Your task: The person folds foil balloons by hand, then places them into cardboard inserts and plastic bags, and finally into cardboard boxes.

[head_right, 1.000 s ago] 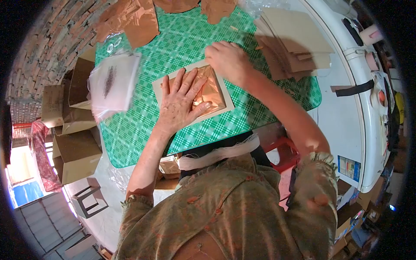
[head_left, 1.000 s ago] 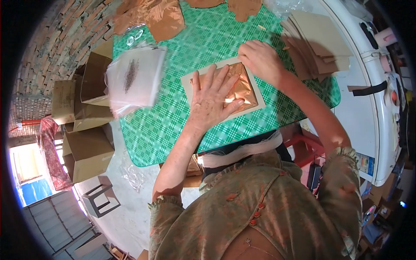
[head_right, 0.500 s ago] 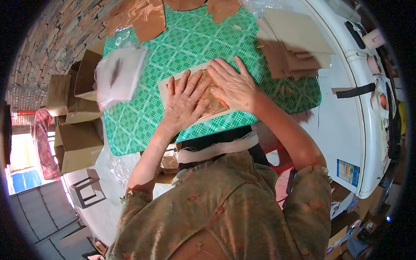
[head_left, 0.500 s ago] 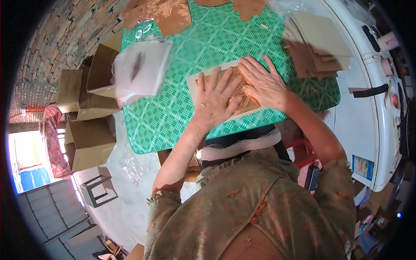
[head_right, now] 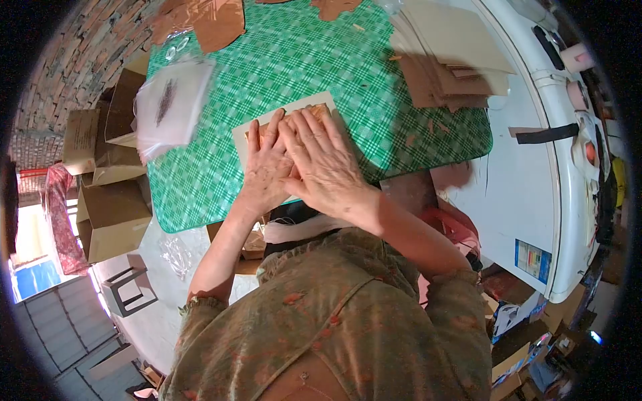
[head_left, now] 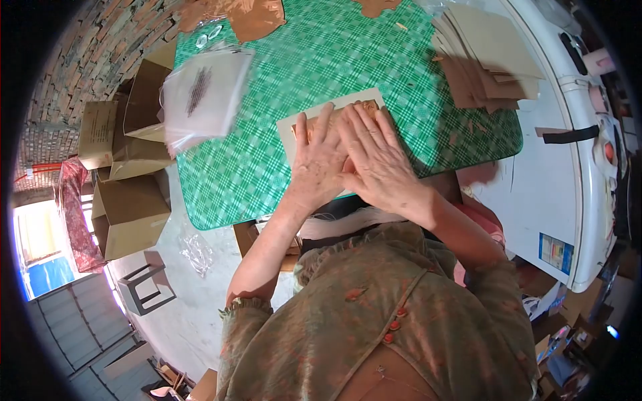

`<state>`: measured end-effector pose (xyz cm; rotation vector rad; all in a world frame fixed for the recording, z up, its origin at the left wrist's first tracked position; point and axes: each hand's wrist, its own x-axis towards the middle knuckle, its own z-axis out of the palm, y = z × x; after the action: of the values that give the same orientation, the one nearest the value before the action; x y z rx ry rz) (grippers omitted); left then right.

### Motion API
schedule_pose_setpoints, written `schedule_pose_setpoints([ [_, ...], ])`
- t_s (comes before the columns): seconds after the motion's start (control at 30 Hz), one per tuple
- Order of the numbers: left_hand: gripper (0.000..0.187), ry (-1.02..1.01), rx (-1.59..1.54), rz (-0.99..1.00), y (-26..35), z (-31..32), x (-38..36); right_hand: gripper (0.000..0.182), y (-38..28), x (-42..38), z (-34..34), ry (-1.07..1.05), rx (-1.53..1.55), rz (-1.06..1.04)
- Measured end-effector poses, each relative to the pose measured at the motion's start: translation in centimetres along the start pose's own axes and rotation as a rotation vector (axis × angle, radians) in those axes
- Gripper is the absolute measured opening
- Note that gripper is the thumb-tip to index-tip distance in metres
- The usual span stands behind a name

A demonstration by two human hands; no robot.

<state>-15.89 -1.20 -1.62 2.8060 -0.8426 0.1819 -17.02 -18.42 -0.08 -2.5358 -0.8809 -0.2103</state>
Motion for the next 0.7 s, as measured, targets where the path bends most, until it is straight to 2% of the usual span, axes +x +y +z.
schedule_pose_setpoints([
  [0.13, 0.076, 0.068, -0.118, -0.001, -0.2, 0.1, -0.3, 0.091, -0.9, 1.2, 0.9, 0.053, 0.18, -0.01],
  [0.17, 0.075, 0.058, -0.196, -0.023, -0.2, 0.0, -0.4, 0.09, -0.7, 1.6, 0.9, 0.017, 0.137, 0.014],
  [0.27, 0.07, 0.035, -0.134, -0.031, -0.2, 0.3, 0.1, 0.092, 1.1, 1.9, 1.9, 0.071, -0.009, 0.032],
  [0.4, 0.064, 0.067, -0.157, -0.028, -0.4, 0.5, 0.0, 0.088, 1.1, 2.0, 2.2, 0.042, 0.015, 0.083],
  [0.57, 0.067, 0.066, -0.179, -0.031, -0.7, 0.5, -0.4, 0.085, 1.2, 2.0, 2.7, 0.021, -0.053, 0.073],
  [0.7, 0.069, 0.22, -0.288, -0.127, -0.9, 0.3, -0.4, 0.083, 1.2, 2.1, 2.8, -0.013, -0.082, 0.059],
])
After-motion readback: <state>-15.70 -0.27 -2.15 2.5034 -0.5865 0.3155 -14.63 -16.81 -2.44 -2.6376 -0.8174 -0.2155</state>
